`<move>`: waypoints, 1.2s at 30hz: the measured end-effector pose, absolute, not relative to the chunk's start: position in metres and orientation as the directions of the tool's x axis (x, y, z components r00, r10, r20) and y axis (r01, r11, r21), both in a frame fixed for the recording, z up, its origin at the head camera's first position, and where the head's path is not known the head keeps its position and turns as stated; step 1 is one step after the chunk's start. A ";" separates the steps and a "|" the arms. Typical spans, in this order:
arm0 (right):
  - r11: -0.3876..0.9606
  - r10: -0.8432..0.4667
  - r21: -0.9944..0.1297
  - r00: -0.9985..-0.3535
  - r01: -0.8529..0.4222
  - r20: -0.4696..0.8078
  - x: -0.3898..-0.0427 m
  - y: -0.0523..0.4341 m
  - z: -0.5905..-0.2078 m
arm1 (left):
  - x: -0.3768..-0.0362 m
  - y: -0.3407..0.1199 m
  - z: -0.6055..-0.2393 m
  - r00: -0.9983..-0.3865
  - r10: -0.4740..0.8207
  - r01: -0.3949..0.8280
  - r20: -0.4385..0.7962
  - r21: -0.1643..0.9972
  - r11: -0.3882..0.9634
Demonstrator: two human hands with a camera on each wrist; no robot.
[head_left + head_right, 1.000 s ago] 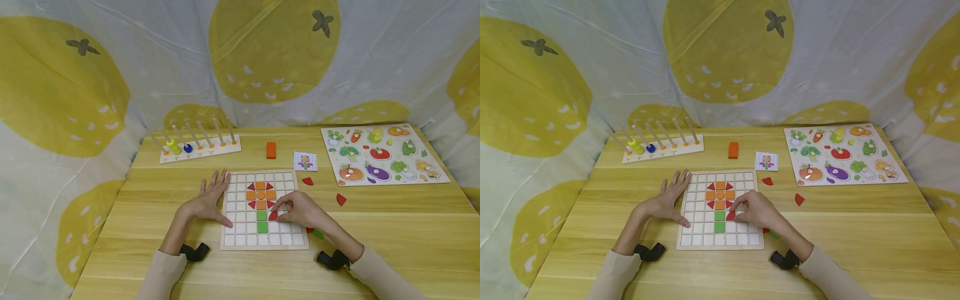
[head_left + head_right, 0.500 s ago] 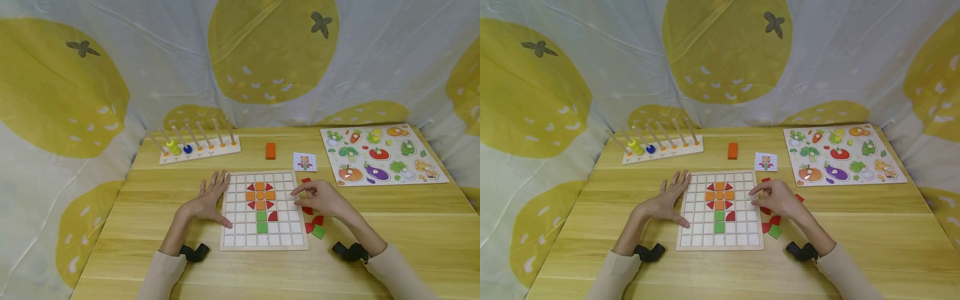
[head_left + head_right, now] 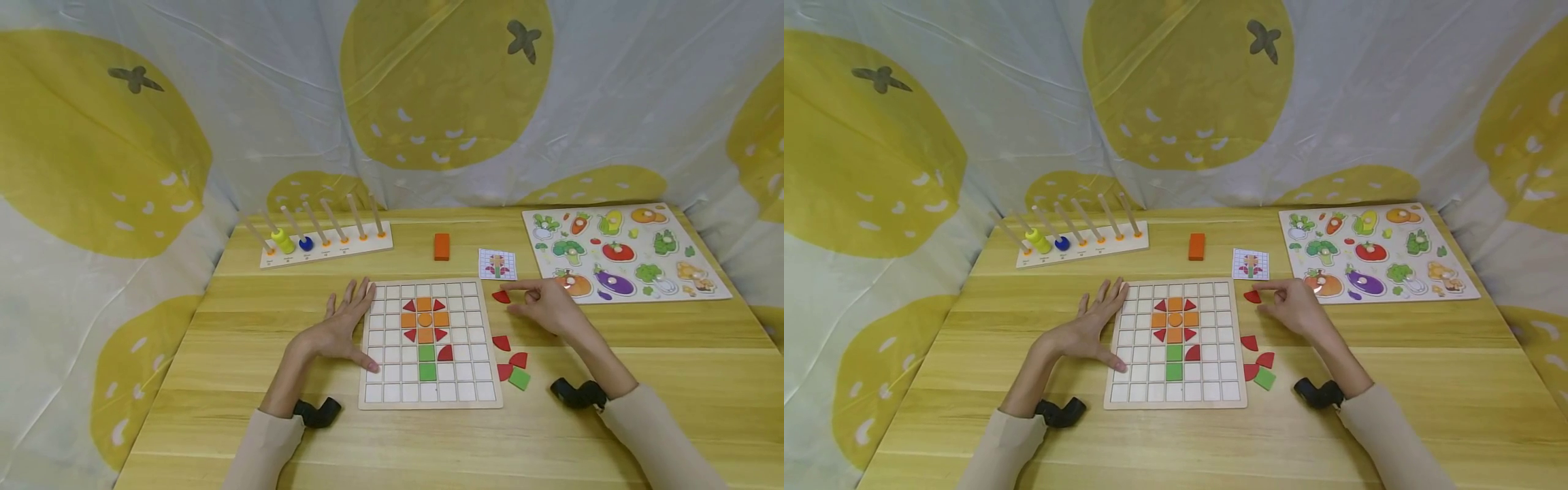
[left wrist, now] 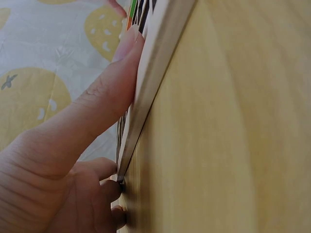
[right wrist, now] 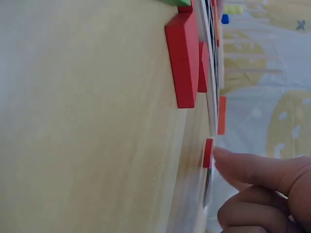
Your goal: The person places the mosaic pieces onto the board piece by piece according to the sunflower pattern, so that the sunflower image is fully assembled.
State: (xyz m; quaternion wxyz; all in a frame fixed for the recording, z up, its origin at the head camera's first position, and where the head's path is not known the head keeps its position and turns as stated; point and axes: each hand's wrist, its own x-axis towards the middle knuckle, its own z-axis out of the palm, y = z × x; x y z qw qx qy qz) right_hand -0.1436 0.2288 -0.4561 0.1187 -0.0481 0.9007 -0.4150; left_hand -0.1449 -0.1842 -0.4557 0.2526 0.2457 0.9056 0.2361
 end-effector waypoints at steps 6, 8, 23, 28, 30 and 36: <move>0.675 -0.173 -0.737 -0.963 0.037 -0.207 -0.146 0.229 -0.454 | -0.145 -0.184 -0.455 -0.750 0.566 0.326 -0.343 0.552 0.767; 0.677 -0.166 -0.734 -0.961 0.053 -0.222 -0.145 0.230 -0.454 | -0.146 -0.184 -0.456 -0.750 0.567 0.324 -0.342 0.557 0.765; 0.671 -0.281 -0.739 -0.941 -0.050 -0.191 -0.144 0.228 -0.456 | -0.146 -0.185 -0.457 -0.754 0.562 0.323 -0.340 0.553 0.768; 0.701 -0.245 -0.713 -0.948 -0.030 -0.202 -0.142 0.229 -0.455 | -0.146 -0.185 -0.456 -0.753 0.562 0.322 -0.341 0.553 0.768; 0.696 -0.249 -0.718 -0.946 -0.024 -0.209 -0.142 0.229 -0.456 | -0.146 -0.184 -0.456 -0.753 0.562 0.323 -0.343 0.552 0.769; 0.677 -0.268 -0.735 -0.937 -0.019 -0.223 -0.142 0.231 -0.456 | -0.145 -0.184 -0.457 -0.754 0.562 0.324 -0.341 0.552 0.769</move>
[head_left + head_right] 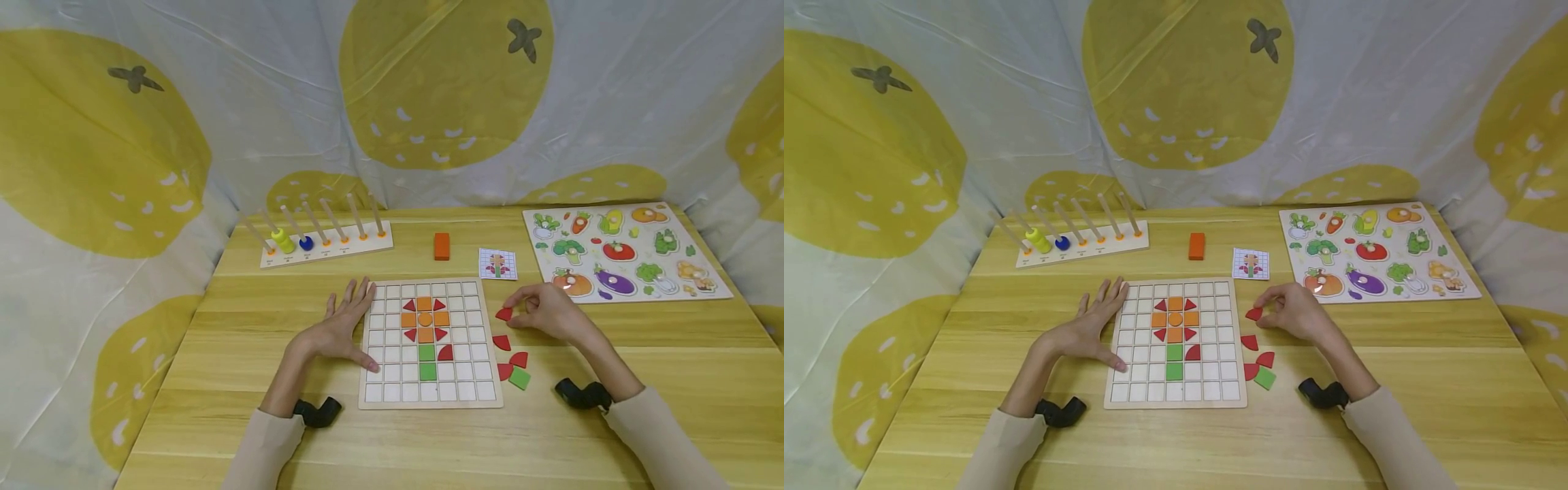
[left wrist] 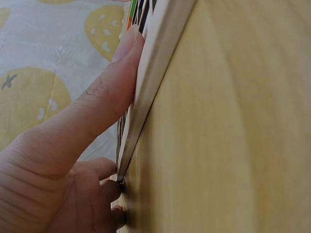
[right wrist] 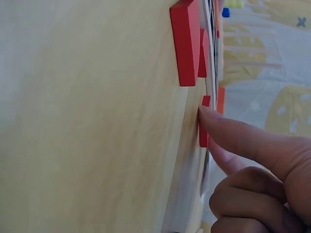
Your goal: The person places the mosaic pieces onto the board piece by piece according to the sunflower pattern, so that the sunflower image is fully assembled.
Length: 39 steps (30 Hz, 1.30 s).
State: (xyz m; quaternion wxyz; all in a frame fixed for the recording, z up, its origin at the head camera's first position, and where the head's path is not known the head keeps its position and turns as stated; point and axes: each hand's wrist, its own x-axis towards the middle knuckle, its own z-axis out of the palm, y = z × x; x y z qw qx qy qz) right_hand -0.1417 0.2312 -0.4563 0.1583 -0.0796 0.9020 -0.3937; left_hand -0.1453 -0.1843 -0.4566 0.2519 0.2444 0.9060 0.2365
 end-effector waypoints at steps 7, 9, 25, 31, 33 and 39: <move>0.662 -0.265 -0.749 -0.941 -0.020 -0.209 -0.135 0.219 -0.452 | -0.146 -0.184 -0.458 -0.754 0.562 0.328 -0.340 0.547 0.770; 0.632 -0.284 -0.775 -0.933 -0.008 -0.222 -0.130 0.210 -0.450 | -0.146 -0.184 -0.458 -0.753 0.563 0.328 -0.341 0.547 0.770; 0.693 -0.323 -0.720 -0.911 -0.043 -0.257 -0.103 0.160 -0.455 | -0.147 -0.184 -0.458 -0.754 0.559 0.321 -0.345 0.549 0.772; 0.605 -0.439 -0.788 -0.874 -0.118 -0.206 -0.107 0.166 -0.454 | -0.147 -0.185 -0.459 -0.754 0.558 0.318 -0.348 0.549 0.772; 0.586 -0.462 -0.800 -0.864 -0.127 -0.201 -0.108 0.168 -0.455 | -0.147 -0.185 -0.459 -0.753 0.559 0.318 -0.347 0.551 0.771; 0.629 -0.425 -0.769 -0.881 -0.119 -0.211 -0.107 0.161 -0.456 | -0.146 -0.184 -0.457 -0.754 0.559 0.313 -0.344 0.559 0.768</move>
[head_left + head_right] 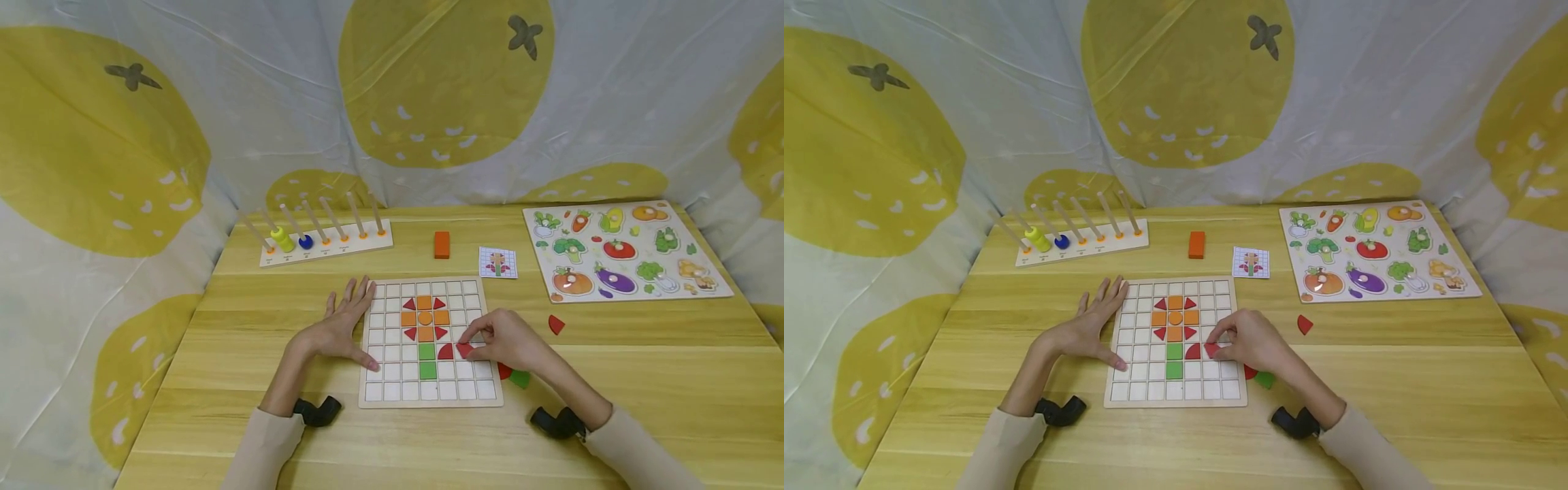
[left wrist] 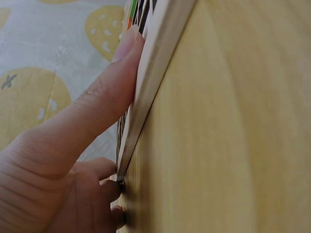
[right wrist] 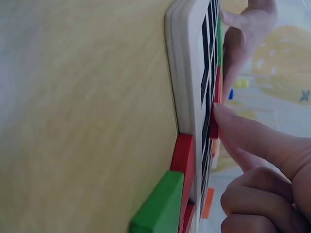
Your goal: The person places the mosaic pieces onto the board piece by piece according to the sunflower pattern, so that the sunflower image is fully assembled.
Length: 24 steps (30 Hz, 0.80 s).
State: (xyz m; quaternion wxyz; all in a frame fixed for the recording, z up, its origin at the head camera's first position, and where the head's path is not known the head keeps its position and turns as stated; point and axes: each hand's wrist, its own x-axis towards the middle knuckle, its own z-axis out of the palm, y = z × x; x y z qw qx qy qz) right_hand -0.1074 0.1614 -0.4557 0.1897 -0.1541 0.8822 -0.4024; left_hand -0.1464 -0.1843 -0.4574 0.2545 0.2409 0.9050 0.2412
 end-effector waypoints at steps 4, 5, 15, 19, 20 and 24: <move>0.640 -0.393 -0.764 -0.890 -0.085 -0.231 -0.106 0.156 -0.455 | -0.146 -0.184 -0.457 -0.754 0.561 0.313 -0.342 0.564 0.764; 0.639 -0.387 -0.766 -0.891 -0.072 -0.239 -0.106 0.155 -0.455 | -0.146 -0.184 -0.457 -0.754 0.561 0.313 -0.341 0.564 0.764; 0.646 -0.350 -0.762 -0.904 -0.041 -0.247 -0.104 0.148 -0.457 | -0.146 -0.185 -0.457 -0.751 0.561 0.314 -0.349 0.559 0.768; 0.647 -0.363 -0.760 -0.901 -0.062 -0.236 -0.103 0.150 -0.457 | -0.146 -0.185 -0.457 -0.750 0.562 0.314 -0.348 0.560 0.766; 0.644 -0.372 -0.762 -0.900 -0.073 -0.228 -0.103 0.152 -0.458 | -0.146 -0.185 -0.457 -0.751 0.564 0.316 -0.344 0.563 0.764; 0.608 -0.397 -0.789 -0.893 -0.085 -0.210 -0.104 0.159 -0.458 | -0.147 -0.186 -0.458 -0.751 0.565 0.318 -0.341 0.562 0.763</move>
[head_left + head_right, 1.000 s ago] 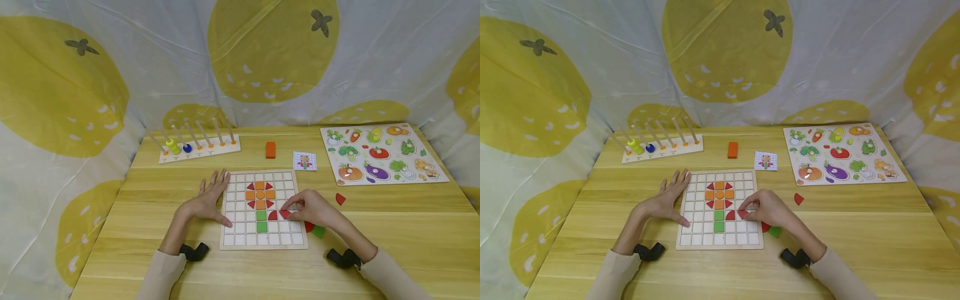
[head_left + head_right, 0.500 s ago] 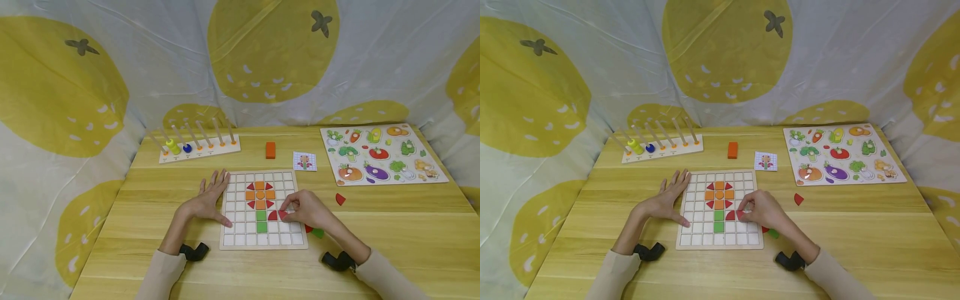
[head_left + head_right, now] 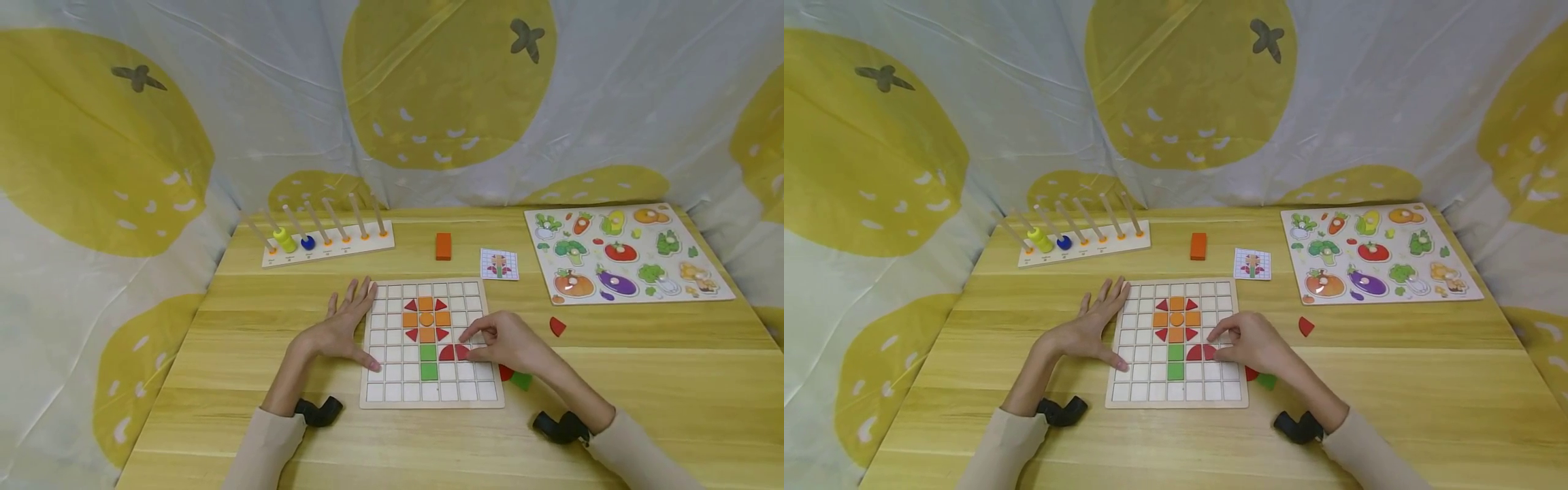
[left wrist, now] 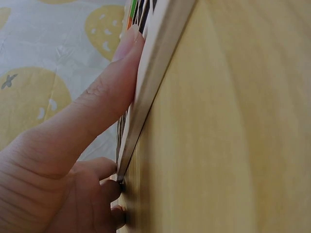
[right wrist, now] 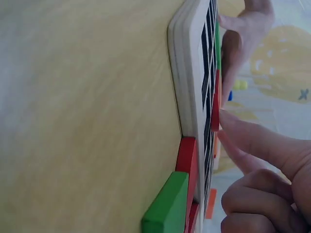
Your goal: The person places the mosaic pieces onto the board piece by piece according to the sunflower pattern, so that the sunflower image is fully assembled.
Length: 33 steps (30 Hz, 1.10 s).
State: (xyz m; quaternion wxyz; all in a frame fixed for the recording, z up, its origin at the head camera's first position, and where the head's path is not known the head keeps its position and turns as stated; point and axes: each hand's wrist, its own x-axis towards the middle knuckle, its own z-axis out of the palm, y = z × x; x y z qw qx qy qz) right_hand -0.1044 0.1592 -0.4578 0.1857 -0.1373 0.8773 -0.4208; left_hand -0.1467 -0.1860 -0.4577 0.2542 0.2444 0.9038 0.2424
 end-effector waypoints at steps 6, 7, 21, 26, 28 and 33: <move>0.587 -0.406 -0.807 -0.888 -0.071 -0.217 -0.103 0.162 -0.460 | -0.147 -0.185 -0.458 -0.751 0.564 0.319 -0.343 0.559 0.765; 0.588 -0.404 -0.806 -0.889 -0.071 -0.217 -0.103 0.161 -0.460 | -0.147 -0.185 -0.459 -0.751 0.565 0.321 -0.342 0.560 0.764; 0.565 -0.433 -0.821 -0.876 -0.082 -0.211 -0.104 0.168 -0.455 | -0.148 -0.184 -0.458 -0.749 0.566 0.318 -0.344 0.564 0.762; 0.562 -0.425 -0.825 -0.877 -0.061 -0.224 -0.108 0.197 -0.445 | -0.146 -0.185 -0.458 -0.747 0.568 0.320 -0.345 0.562 0.763; 0.569 -0.422 -0.820 -0.880 -0.069 -0.218 -0.107 0.211 -0.444 | -0.146 -0.185 -0.458 -0.748 0.568 0.319 -0.344 0.564 0.762; 0.580 -0.434 -0.812 -0.866 -0.058 -0.249 -0.101 0.238 -0.450 | -0.145 -0.185 -0.457 -0.751 0.568 0.318 -0.338 0.568 0.759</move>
